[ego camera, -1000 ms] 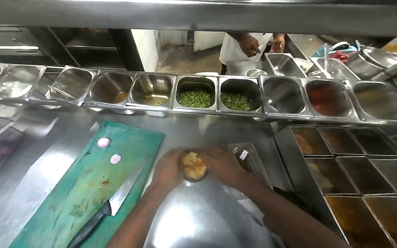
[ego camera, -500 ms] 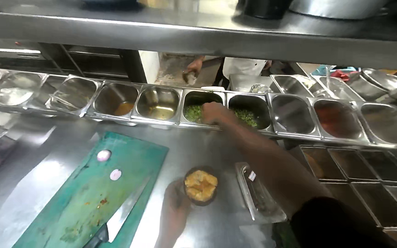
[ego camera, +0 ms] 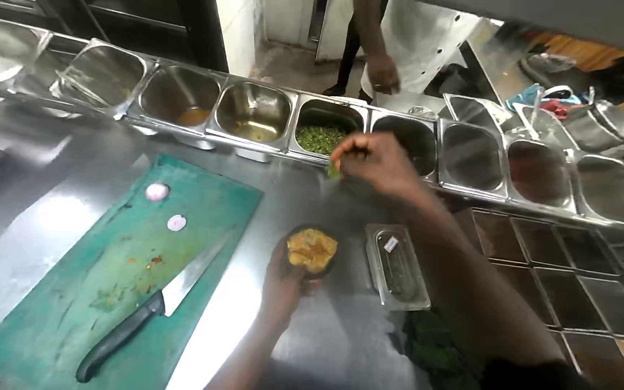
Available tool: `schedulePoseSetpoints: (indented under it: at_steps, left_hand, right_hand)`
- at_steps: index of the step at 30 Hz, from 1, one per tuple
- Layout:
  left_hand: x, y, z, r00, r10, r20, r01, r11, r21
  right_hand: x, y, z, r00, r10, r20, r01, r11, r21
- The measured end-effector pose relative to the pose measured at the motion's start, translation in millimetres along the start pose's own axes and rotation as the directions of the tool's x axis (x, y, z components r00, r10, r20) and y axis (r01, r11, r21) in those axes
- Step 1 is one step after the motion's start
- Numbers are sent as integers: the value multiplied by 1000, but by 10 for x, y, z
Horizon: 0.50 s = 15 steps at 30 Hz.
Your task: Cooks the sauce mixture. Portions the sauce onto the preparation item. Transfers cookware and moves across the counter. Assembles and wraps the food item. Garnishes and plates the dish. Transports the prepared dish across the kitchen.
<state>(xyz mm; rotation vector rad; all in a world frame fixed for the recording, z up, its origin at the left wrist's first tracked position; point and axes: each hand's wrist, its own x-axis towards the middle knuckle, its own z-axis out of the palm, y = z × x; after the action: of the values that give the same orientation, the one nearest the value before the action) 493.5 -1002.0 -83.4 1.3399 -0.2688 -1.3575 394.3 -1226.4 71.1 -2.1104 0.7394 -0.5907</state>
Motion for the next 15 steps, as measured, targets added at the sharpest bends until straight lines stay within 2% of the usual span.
schedulePoseSetpoints:
  at_steps: [2,3,6,10,12,15]
  left_hand:
    - [-4,13,8,1000,6,1,-6,1000,11]
    - [-9,16,11,1000,8,-4,-8,1000,14]
    - [5,32,24,1000,23,-16,-23,1000,3]
    - [14,66,25,999,32,-27,-32,999,3]
    - [-19,43,-3,999,15,-30,-15,1000,-1]
    - [-1,64,-30,1000,16,-23,-16,1000,-23]
  right_hand:
    - [-444,-4,301,990,-127,64,130,990,-47]
    - [-639,12,450,988,-143,55,147,986,-81]
    - [-1013,97,739,985,-163,-63,157,984,-88]
    - [-1151,202,896,969,-181,-171,179,984,-29]
    - [-1216,224,945,976,-122,-178,116,992,-42]
    - [-1222,213,927,978,-85,-190,94,995,40]
